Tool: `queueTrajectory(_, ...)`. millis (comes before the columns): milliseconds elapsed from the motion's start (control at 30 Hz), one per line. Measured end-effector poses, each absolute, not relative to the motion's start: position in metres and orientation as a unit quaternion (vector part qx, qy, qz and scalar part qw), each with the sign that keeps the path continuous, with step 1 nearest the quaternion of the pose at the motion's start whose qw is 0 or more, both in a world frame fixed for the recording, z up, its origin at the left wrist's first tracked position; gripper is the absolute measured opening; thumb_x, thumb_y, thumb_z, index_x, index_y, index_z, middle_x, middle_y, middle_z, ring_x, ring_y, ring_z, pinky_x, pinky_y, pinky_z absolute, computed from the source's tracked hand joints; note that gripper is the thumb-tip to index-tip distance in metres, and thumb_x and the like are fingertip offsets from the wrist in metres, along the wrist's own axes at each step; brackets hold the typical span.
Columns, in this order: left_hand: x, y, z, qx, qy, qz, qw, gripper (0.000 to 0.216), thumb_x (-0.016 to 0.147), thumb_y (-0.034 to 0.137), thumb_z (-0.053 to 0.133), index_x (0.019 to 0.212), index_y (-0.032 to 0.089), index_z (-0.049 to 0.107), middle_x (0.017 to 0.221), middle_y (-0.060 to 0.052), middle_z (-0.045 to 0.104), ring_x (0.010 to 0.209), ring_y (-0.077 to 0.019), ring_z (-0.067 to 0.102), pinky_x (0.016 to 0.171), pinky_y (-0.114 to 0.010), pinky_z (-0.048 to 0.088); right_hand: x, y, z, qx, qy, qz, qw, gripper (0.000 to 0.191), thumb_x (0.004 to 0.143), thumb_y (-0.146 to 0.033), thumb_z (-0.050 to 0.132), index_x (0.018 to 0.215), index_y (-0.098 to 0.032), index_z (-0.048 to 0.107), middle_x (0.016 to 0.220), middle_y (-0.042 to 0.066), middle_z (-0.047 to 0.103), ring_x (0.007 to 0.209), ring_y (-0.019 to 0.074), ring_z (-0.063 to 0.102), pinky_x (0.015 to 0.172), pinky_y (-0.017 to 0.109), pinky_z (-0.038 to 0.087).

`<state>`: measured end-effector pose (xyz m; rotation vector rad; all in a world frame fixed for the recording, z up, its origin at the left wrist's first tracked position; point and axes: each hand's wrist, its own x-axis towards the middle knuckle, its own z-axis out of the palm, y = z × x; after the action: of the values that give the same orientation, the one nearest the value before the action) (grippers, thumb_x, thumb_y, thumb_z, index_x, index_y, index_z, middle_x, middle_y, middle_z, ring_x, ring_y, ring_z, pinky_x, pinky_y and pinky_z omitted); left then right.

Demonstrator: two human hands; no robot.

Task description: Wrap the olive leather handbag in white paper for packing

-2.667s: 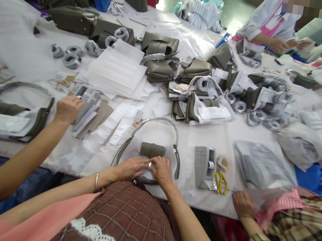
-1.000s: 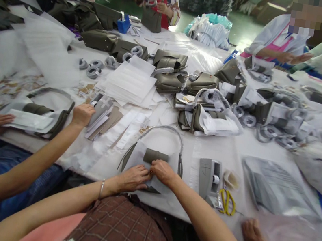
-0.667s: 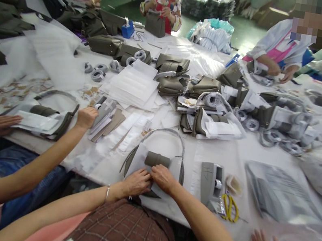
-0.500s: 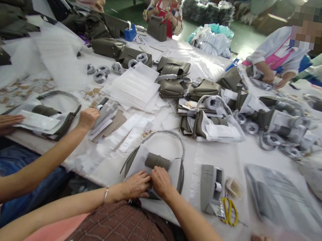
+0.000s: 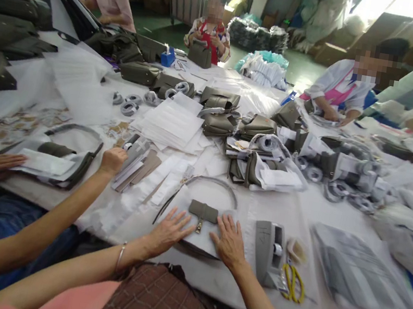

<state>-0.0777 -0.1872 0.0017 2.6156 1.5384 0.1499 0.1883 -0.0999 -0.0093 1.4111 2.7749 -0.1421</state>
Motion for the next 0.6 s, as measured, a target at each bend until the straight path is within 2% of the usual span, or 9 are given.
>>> queueTrajectory(167,-0.081,-0.171,0.008,0.836,0.540,0.015,0.096,0.053,0.096,0.018,0.042,0.147,0.032,0.038,0.145,-0.012,0.049,0.134,-0.0343,0.044,0.111,-0.064,0.027,0.178,-0.090,0.004,0.450,0.893,-0.004,-0.007,0.056,0.097,-0.050,0.045,0.142,-0.018,0.048,0.146,0.015,0.051,0.139,0.0316,0.039,0.116,0.056,0.017)
queueTrajectory(267,-0.080,-0.169,0.016,0.831,0.542,-0.004,0.129,0.062,0.090,0.021,0.054,0.148,0.029,0.036,0.147,-0.015,0.046,0.136,-0.0369,0.041,0.111,-0.065,0.025,0.166,-0.106,0.020,0.361,0.932,-0.024,-0.007,0.079,0.086,-0.063,0.058,0.150,-0.021,0.037,0.152,0.014,0.043,0.142,0.0324,0.033,0.118,0.054,0.015)
queueTrajectory(333,-0.074,-0.168,0.018,0.825,0.546,-0.020,0.143,0.072,0.084,0.034,0.065,0.149,0.023,0.035,0.149,-0.019,0.043,0.138,-0.0413,0.038,0.112,-0.067,0.022,0.163,-0.118,0.023,0.322,0.946,-0.034,0.008,0.096,0.075,-0.065,0.069,0.153,-0.026,0.030,0.154,0.014,0.039,0.143,0.0347,0.032,0.118,0.055,0.016)
queueTrajectory(433,-0.059,-0.167,0.014,0.818,0.559,-0.033,0.132,0.088,0.077,0.053,0.070,0.148,0.012,0.036,0.148,-0.027,0.041,0.139,-0.0466,0.035,0.112,-0.068,0.021,0.164,-0.126,0.018,0.326,0.945,-0.025,0.026,0.101,0.072,-0.052,0.078,0.155,-0.031,0.025,0.152,0.014,0.042,0.139,0.0369,0.036,0.116,0.056,0.020)
queueTrajectory(500,-0.053,-0.164,0.008,0.816,0.567,-0.029,0.105,0.079,0.084,0.046,0.064,0.146,0.008,0.037,0.146,-0.030,0.042,0.138,-0.0454,0.037,0.111,-0.065,0.025,0.164,-0.123,0.015,0.333,0.942,-0.014,0.031,0.096,0.075,-0.040,0.077,0.155,-0.032,0.024,0.149,0.013,0.047,0.137,0.0361,0.040,0.115,0.054,0.022)
queueTrajectory(600,-0.054,-0.157,-0.002,0.815,0.576,-0.007,0.071,0.057,0.092,0.025,0.052,0.145,0.008,0.040,0.142,-0.029,0.048,0.134,-0.0404,0.046,0.108,-0.060,0.034,0.157,-0.113,0.013,0.341,0.940,-0.002,0.027,0.093,0.077,-0.027,0.073,0.155,-0.035,0.023,0.145,0.009,0.051,0.134,0.0343,0.043,0.114,0.052,0.023)
